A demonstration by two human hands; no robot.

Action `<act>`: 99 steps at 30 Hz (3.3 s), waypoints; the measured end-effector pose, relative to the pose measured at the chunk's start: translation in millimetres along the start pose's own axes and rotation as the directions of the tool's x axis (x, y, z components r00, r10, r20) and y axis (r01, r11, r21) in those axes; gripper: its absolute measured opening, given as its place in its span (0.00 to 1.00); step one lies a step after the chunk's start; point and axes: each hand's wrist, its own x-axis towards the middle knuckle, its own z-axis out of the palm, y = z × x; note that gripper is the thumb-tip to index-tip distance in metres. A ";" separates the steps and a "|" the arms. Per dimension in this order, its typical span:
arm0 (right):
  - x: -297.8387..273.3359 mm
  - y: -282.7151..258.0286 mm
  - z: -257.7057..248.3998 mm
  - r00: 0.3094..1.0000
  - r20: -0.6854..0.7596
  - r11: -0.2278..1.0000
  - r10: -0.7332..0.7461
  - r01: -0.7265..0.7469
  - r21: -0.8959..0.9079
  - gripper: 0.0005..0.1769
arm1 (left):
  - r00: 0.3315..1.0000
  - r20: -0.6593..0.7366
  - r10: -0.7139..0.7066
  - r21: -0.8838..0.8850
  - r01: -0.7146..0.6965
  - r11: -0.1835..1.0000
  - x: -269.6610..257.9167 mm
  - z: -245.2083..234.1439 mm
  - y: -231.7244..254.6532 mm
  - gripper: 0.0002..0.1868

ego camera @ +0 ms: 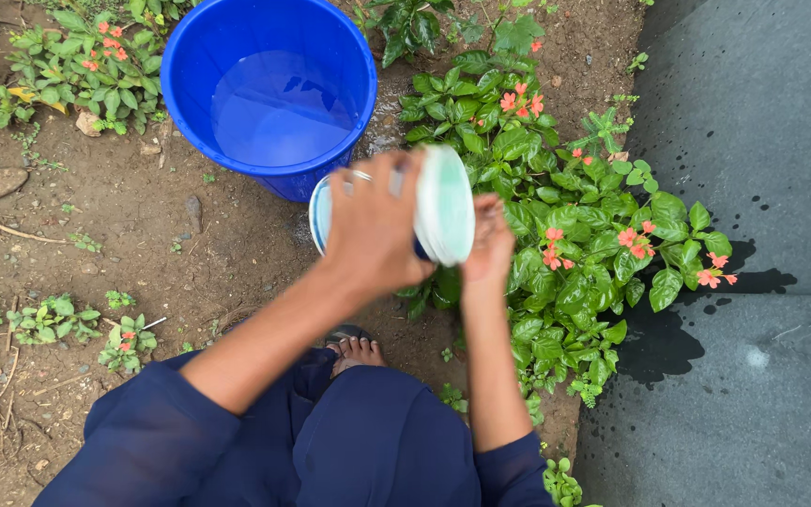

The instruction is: The person applies a liquid from a container onto plants by hand, then stirs the liquid in a small bucket using a stick and rinses the container in a larger bucket of water.

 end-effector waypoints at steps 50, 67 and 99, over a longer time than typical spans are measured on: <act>-50.9 27.2 144.4 0.976 -0.097 0.667 -0.192 0.057 -0.743 0.12 | 0.998 -0.041 0.044 0.053 -0.042 0.998 -12.5 -19.4 -14.0 0.68; -5.2 12.3 11.8 0.982 -0.111 0.965 -0.154 0.125 -0.230 0.12 | 0.958 -0.012 0.285 0.180 -0.278 0.943 -1.2 -14.5 29.2 0.57; 39.5 -284.4 261.8 0.973 0.148 0.877 -0.175 0.222 -0.425 0.16 | 0.983 -0.131 0.126 -0.057 -0.135 0.989 50.8 -26.8 18.6 0.70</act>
